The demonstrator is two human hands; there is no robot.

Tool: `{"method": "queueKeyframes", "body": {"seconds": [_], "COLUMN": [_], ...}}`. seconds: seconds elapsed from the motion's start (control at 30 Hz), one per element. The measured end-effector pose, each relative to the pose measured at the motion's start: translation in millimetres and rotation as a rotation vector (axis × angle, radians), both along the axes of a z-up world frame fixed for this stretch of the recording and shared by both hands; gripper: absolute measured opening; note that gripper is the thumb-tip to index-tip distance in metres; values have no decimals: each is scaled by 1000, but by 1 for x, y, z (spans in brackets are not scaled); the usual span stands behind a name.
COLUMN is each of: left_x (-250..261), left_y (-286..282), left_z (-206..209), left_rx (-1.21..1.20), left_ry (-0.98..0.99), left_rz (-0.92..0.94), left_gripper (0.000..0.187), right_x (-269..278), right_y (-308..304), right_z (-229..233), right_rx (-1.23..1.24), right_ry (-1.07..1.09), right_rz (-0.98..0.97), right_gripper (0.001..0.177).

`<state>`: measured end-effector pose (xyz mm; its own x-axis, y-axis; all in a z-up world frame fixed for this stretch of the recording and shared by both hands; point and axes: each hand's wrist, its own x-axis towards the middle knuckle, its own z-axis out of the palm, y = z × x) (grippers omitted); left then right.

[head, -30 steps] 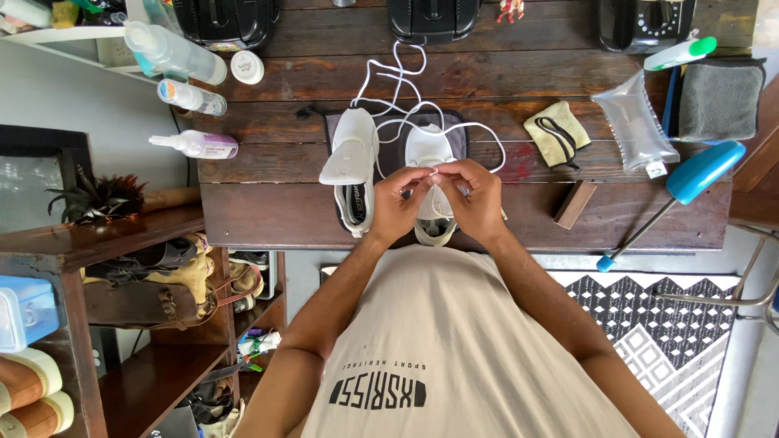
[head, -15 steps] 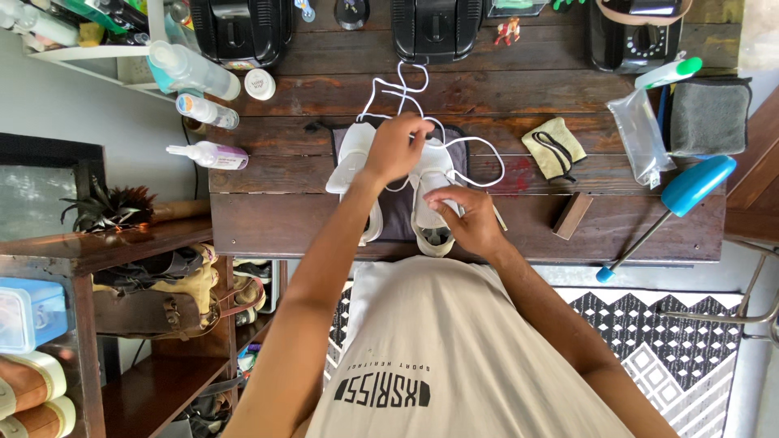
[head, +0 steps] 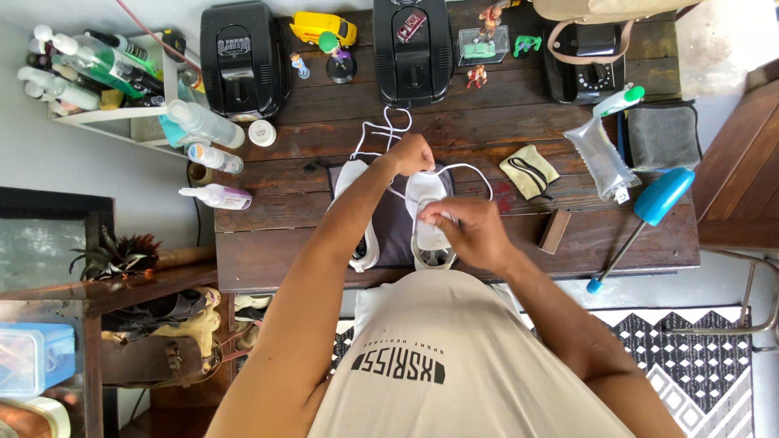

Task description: The person laces a pair of white sneakers placed on a wooden workbench. They thread the laces through the eyelets, pull them tight, and tie a knot on one shoe.

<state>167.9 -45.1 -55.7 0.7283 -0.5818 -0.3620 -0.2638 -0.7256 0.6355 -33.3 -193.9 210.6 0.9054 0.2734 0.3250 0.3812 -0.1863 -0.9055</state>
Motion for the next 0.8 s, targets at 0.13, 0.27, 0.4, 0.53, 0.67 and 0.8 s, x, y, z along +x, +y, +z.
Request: {"method": "queueKeyframes", "body": {"seconds": [0.13, 0.27, 0.4, 0.53, 0.67, 0.8], "left_x": [-8, -12, -20, -14, -33, -98], "left_y": [3, 9, 11, 5, -10, -1], "left_z": [9, -21, -4, -13, 55, 226], "left_rx": [-93, -80, -217, -197, -469, -959], "left_ry": [-1, -27, -26, -149, -149, 531], "left_rz": [40, 59, 99, 17, 47, -313], "left_gripper": [17, 19, 11, 12, 35, 54], "right_x": [19, 0, -44, -47, -28, -9], "right_y": [-2, 3, -40, -39, -25, -28], "right_z": [74, 141, 180, 199, 162, 138], "right_rx": [30, 157, -1036, 107, 290, 430], "right_ry": [-231, -408, -727, -484, -173, -66], "right_rz": [85, 262, 826, 476, 277, 213], "right_gripper": [11, 22, 28, 26, 20, 8]}}
